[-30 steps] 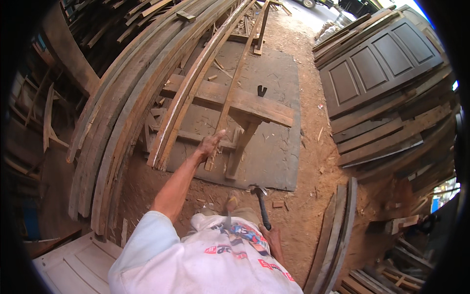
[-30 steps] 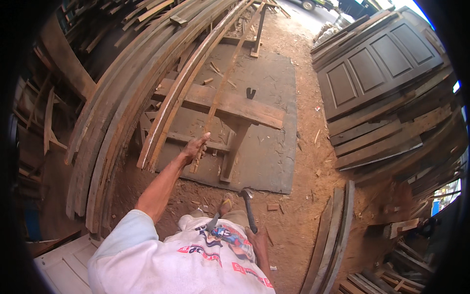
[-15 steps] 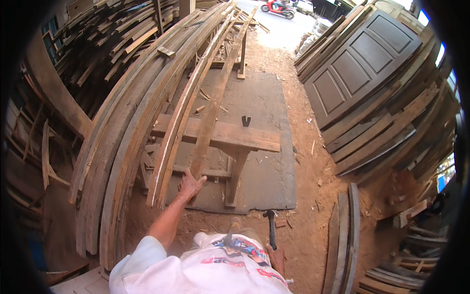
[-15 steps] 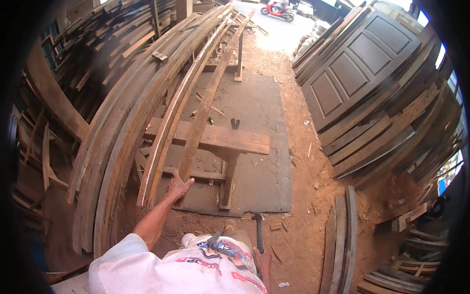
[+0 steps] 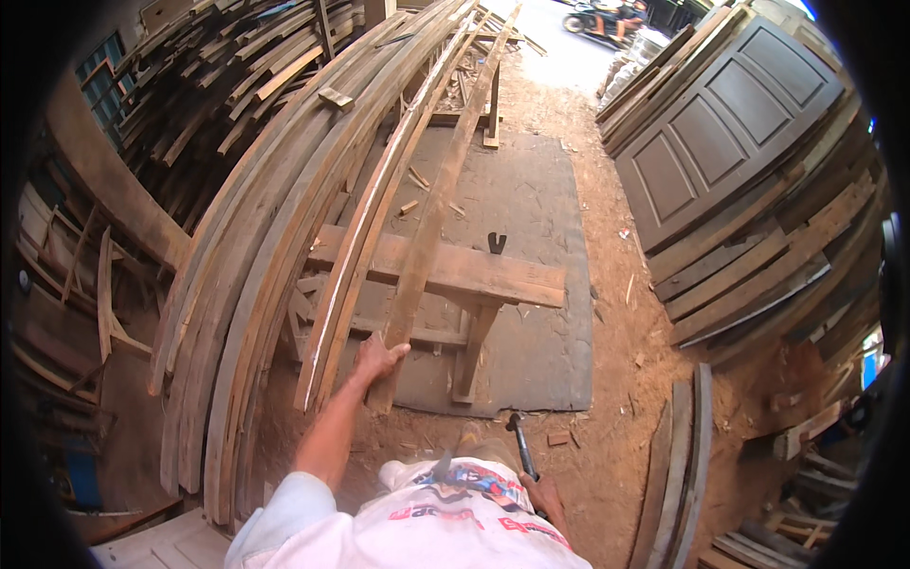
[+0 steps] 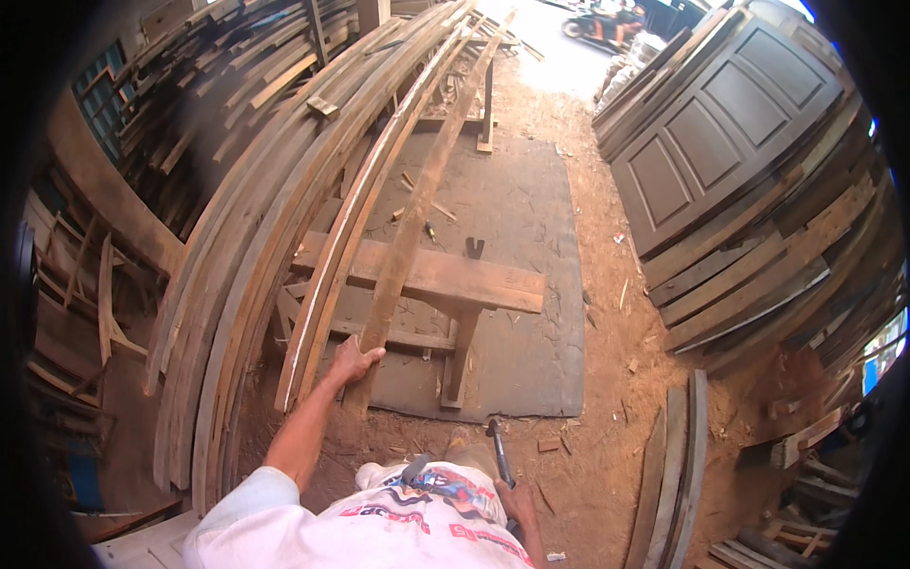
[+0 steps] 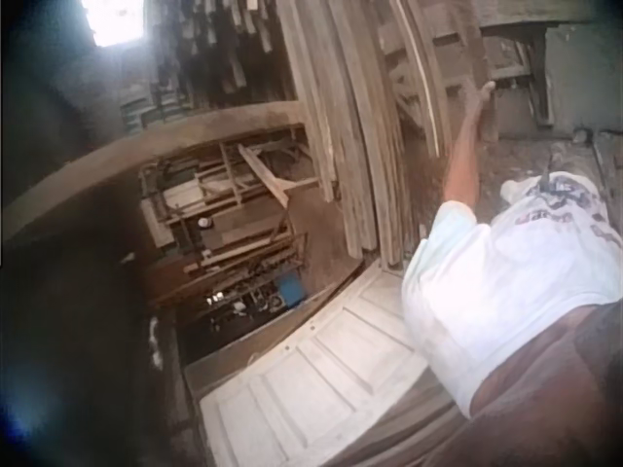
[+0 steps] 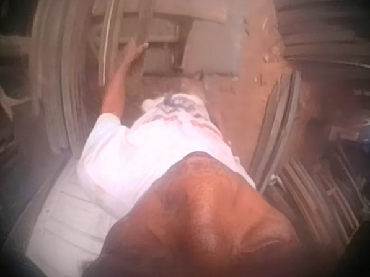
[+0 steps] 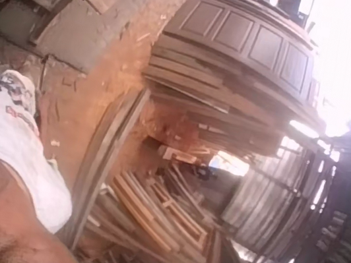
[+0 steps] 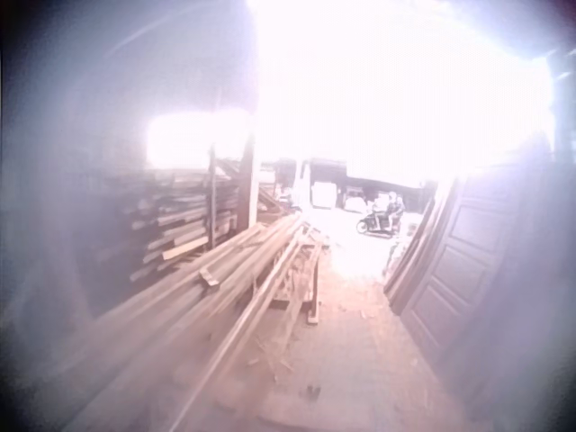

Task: The person uses a hammer to pry apart and remove wooden planks from a large curved wooden frame structure. They repeatedly strike the joints and pull the planks free, dropping them onto the floor.

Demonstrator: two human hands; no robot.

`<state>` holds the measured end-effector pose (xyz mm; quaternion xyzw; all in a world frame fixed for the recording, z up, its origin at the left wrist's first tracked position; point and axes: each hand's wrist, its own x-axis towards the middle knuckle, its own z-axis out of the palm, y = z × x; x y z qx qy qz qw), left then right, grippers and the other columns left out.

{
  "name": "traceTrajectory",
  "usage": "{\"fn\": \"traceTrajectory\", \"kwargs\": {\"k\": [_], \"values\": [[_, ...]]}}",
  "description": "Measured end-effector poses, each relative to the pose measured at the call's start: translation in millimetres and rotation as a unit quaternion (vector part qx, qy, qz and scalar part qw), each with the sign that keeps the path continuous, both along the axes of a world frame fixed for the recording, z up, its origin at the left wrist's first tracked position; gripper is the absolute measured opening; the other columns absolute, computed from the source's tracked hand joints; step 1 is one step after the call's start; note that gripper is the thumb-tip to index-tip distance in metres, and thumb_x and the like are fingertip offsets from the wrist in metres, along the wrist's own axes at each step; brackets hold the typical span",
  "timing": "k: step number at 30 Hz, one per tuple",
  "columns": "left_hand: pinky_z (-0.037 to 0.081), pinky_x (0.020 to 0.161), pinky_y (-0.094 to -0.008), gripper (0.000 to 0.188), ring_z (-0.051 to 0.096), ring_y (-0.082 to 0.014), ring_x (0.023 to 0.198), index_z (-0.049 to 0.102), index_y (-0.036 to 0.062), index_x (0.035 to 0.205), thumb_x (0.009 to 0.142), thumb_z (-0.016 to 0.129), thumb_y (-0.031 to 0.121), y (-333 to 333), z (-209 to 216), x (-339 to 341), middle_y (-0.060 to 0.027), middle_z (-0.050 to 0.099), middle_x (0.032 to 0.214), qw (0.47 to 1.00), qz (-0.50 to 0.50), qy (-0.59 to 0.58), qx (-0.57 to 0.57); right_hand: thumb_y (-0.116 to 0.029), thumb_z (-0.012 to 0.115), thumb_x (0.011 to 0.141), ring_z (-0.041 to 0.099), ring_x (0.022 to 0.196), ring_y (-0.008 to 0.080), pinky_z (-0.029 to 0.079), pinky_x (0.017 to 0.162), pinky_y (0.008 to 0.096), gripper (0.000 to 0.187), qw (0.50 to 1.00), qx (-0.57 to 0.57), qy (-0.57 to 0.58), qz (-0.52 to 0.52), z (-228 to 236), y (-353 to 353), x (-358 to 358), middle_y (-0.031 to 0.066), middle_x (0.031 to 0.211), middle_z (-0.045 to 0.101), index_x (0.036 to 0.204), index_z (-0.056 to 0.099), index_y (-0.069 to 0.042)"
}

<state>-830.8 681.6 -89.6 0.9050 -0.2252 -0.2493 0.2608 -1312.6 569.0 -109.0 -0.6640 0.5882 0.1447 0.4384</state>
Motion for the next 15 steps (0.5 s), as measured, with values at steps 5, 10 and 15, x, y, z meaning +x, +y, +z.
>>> {"fn": "traceTrajectory", "kwargs": {"k": [5, 10, 15], "values": [[0.055, 0.091, -0.0532, 0.047, 0.067, -0.0474, 0.107, 0.046, -0.0038, 0.119, 0.093, 0.072, 0.025, -34.6, 31.6, -44.9, -0.0323, 0.067, 0.112, 0.994, 0.006, -0.071, 0.083, -0.048, 0.069, 0.087, 0.071, 0.103, 0.0445, 0.054, 0.087, 0.0484, 0.064, 0.999, 0.031, 0.017, 0.010, -18.8, -28.1, -11.1, 0.0367, 0.101, 0.070, 0.110, 0.070, 0.011], [0.054, 0.093, -0.0541, 0.041, 0.066, -0.0480, 0.111, 0.044, -0.0034, 0.122, 0.093, 0.064, 0.016, -44.9, -4.3, -46.3, -0.0327, 0.066, 0.116, 0.985, 0.040, -0.037, 0.163, -0.041, 0.067, 0.088, 0.071, 0.102, 0.0453, 0.054, 0.088, 0.0484, 0.056, 0.999, 0.037, 0.002, 0.034, 3.5, -61.4, 1.6, 0.0357, 0.104, 0.070, 0.115, 0.069, 0.008], [0.046, 0.106, -0.0516, 0.065, 0.056, -0.0492, 0.127, 0.036, -0.0039, 0.146, 0.093, 0.065, 0.022, -40.8, 15.8, -37.0, -0.0336, 0.057, 0.136, 0.987, 0.124, 0.104, 0.013, -0.031, 0.061, 0.091, 0.073, 0.092, 0.0353, 0.055, 0.082, 0.0438, 0.049, 0.995, 0.050, -0.075, 0.036, 20.3, -103.3, 17.6, 0.0260, 0.099, 0.072, 0.124, 0.065, 0.004]]}}
